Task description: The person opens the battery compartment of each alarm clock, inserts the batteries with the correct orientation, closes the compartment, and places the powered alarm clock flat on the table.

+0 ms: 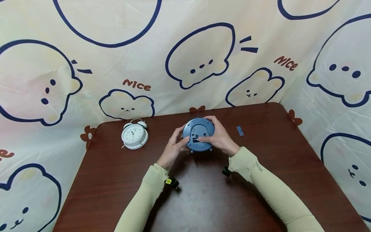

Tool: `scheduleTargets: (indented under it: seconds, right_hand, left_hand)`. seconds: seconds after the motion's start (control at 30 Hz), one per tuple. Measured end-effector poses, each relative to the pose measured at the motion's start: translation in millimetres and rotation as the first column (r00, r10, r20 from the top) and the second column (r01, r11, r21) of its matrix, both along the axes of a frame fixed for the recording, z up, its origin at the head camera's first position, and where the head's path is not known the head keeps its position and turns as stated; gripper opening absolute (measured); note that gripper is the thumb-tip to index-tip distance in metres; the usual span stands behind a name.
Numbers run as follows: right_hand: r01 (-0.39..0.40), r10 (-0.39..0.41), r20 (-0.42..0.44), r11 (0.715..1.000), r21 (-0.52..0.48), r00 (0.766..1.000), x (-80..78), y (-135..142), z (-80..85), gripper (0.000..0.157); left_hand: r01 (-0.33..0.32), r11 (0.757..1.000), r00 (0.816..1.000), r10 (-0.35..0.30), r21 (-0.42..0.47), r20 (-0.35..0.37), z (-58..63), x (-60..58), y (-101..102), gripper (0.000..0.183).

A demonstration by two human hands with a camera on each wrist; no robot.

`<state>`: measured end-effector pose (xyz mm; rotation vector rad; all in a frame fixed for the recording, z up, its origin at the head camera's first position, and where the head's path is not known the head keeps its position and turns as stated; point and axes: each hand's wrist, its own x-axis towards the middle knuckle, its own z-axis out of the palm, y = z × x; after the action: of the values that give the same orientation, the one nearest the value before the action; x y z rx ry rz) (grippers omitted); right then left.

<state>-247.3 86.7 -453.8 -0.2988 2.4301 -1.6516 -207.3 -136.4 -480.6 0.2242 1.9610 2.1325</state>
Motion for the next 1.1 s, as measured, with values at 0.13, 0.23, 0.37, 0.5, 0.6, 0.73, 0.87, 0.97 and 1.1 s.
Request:
scheduleTargets:
  seconds: [0.13, 0.23, 0.37, 0.5, 0.6, 0.73, 0.87, 0.97, 1.1]
  right_hand:
    - [0.019, -0.019, 0.005, 0.999, 0.032, 1.0, 1.2, -4.4, -2.0, 0.087]
    - [0.03, -0.03, 0.001, 0.999, 0.045, 1.0, 3.1, -5.7, -2.9, 0.089]
    - [0.033, -0.033, -0.006, 0.998, 0.055, 0.999, 4.7, -6.5, -2.4, 0.089]
    - [0.036, -0.036, -0.006, 0.997, 0.068, 0.999, 5.4, -6.3, -2.7, 0.088]
    - [0.035, -0.035, -0.005, 0.997, 0.075, 0.999, 5.9, -5.9, -2.8, 0.088]
    - [0.036, -0.035, -0.01, 0.996, 0.084, 0.999, 6.4, -4.8, -3.1, 0.088]
    - [0.043, -0.042, -0.018, 0.995, 0.092, 0.999, 6.5, -3.4, -4.1, 0.088]
    - [0.037, -0.036, -0.019, 0.995, 0.095, 0.999, 6.1, -2.1, -5.9, 0.088]
    - [0.017, -0.014, -0.031, 0.995, 0.098, 0.999, 4.8, 1.5, -8.9, 0.089]
  left_hand:
    - [-0.005, 1.0, 1.0, 0.005, -0.021, 0.0, 0.9, 1.2, -1.5, 0.05]
    - [-0.005, 1.0, 1.0, 0.005, -0.029, 0.002, 0.4, 1.5, -0.9, 0.051]
    - [-0.002, 1.0, 1.0, 0.002, -0.026, 0.012, -1.0, 1.8, -0.4, 0.052]
    - [0.005, 1.0, 1.0, -0.005, -0.023, 0.009, -1.7, 2.3, -0.1, 0.051]
    - [0.009, 1.0, 1.0, -0.009, -0.013, 0.003, -2.6, 1.8, 0.1, 0.051]
    - [0.017, 1.0, 1.0, -0.017, -0.014, 0.01, -4.8, 0.4, 0.2, 0.052]
    - [0.029, 0.999, 0.999, -0.028, -0.02, 0.02, -6.7, -0.7, 0.2, 0.052]
    - [0.036, 0.999, 0.999, -0.036, -0.017, 0.021, -7.6, -1.2, -0.4, 0.053]
    - [0.047, 0.999, 0.999, -0.047, -0.013, 0.019, -8.2, -1.5, -1.0, 0.053]
